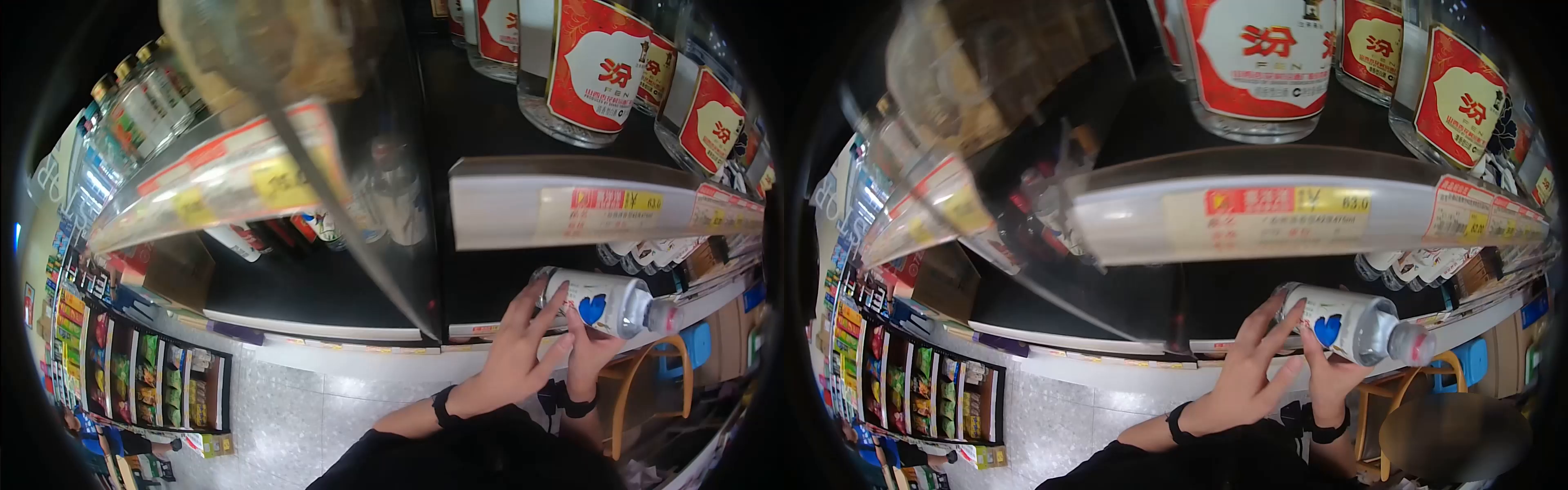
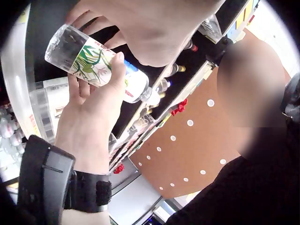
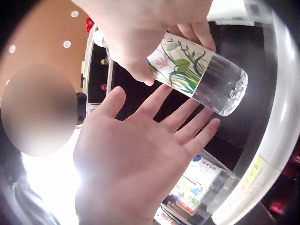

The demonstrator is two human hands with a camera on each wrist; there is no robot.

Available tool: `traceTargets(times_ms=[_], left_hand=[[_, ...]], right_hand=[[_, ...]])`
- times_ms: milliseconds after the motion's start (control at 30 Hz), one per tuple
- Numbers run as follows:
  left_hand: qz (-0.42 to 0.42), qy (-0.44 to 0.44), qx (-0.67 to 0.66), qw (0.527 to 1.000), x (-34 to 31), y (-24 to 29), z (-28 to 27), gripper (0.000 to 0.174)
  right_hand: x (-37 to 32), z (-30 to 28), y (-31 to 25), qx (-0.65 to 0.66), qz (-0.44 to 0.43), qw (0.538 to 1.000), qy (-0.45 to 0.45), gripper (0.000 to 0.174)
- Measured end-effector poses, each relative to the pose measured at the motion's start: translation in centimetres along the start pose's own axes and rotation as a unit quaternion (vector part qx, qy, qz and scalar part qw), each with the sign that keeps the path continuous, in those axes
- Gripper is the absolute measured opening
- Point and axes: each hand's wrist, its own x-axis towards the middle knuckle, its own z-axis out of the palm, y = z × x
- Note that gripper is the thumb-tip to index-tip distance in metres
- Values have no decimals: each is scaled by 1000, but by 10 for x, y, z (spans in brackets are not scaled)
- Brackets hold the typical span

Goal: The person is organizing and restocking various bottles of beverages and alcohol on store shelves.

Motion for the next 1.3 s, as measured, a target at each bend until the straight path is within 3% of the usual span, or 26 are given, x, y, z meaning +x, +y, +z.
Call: traceTargets(times_ms=[167, 233, 400, 533, 633, 667, 700, 733, 767, 800, 833, 933, 967, 1033, 1100, 1133, 1167, 1233, 1300], left_hand=[[27, 4, 16, 999, -30, 22, 1, 61], [30, 21, 8, 999, -41, 30, 1, 58], [49, 94, 8, 994, -82, 45, -4, 50], [51, 143, 41, 988, -115, 53, -26, 46], [70, 194, 57, 977, -129, 54, -43, 46], [79, 221, 64, 970, -133, 54, -51, 48], [87, 249, 73, 962, -136, 54, -60, 51], [102, 272, 91, 953, -137, 52, -68, 53], [104, 275, 98, 951, -142, 48, -79, 53], [105, 300, 86, 944, -147, 41, -90, 48], [106, 320, 69, 939, -149, 35, -101, 43], [91, 334, 82, 934, -144, 21, -139, 55], [84, 328, 91, 936, -142, 15, -152, 59], [48, 307, 84, 947, -137, 2, -171, 62], [-34, 235, 63, 969, -131, -1, -192, 70], [-31, 228, 56, 972, -126, -7, -198, 70], [-49, 214, 17, 976, -121, -14, -202, 72], [-83, 178, -61, 979, -110, -28, -207, 77], [-115, 137, -137, 974, -93, -40, -209, 82]], right_hand=[[-28, -10, -30, 32, -35, 999, -9, 87], [-41, -21, -33, 22, -31, 998, -55, 89], [-82, -32, -42, 62, -21, 995, -69, 93], [-105, -26, -43, 108, -65, 973, -195, 99], [-127, -3, -56, 130, -14, 968, -216, 91], [-122, -3, -63, -3, -46, 947, -318, 84], [-116, -2, -69, -134, -80, 898, -411, 79], [-127, 18, -80, -56, 4, 928, -369, 69], [-119, 30, -84, -158, -134, 880, -428, 78], [-121, 43, -87, -65, -54, 894, -440, 89], [-127, 57, -90, 25, 29, 897, -441, 101], [-137, 111, -87, 66, 84, 912, -396, 93], [-140, 129, -72, 92, 38, 915, -392, 95], [-145, 165, -62, 148, 43, 923, -353, 97], [-137, 193, -57, 70, -57, 934, -346, 98], [-136, 206, -52, 126, -17, 939, -321, 96], [-135, 218, -46, 120, -19, 942, -314, 96], [-131, 238, -36, 74, -63, 974, -204, 81], [-124, 251, -42, 84, -22, 979, -183, 84]])
